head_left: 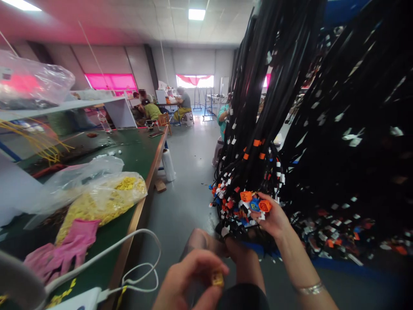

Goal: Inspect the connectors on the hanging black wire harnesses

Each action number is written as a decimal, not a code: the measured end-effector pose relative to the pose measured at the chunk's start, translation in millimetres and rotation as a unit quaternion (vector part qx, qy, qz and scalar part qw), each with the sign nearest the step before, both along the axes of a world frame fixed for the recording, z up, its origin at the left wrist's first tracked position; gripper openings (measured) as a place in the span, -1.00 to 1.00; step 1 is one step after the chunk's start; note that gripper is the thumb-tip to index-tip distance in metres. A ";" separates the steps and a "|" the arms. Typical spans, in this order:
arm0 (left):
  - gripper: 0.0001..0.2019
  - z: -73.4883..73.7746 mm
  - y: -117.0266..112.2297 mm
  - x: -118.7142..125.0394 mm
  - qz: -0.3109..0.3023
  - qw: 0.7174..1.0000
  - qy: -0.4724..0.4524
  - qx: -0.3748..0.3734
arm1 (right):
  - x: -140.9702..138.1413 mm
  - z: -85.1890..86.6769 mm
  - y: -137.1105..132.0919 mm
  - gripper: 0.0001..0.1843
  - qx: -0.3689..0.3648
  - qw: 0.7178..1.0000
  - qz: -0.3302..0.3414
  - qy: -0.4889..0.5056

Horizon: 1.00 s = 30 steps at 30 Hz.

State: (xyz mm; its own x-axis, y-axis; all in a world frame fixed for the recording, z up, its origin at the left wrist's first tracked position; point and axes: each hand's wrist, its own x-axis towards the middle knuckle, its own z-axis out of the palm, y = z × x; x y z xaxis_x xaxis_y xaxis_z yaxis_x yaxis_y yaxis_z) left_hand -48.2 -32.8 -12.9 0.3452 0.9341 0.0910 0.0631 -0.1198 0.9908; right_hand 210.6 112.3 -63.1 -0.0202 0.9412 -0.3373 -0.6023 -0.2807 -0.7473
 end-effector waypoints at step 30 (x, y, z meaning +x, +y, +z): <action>-0.91 -71.7 110.5 132.0 0.235 0.897 0.037 0.373 | -33.7 -0.4 -4.8 -0.98 -0.023 0.974 -0.017 0.225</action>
State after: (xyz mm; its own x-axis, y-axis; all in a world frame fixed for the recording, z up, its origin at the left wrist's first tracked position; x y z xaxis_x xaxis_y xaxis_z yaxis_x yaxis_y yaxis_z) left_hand 83.9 77.7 -84.6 -0.0388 0.6665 0.7445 0.3433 -0.6908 0.6364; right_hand 176.9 107.5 -63.4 -0.1443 0.9277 -0.3444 -0.8751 -0.2821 -0.3932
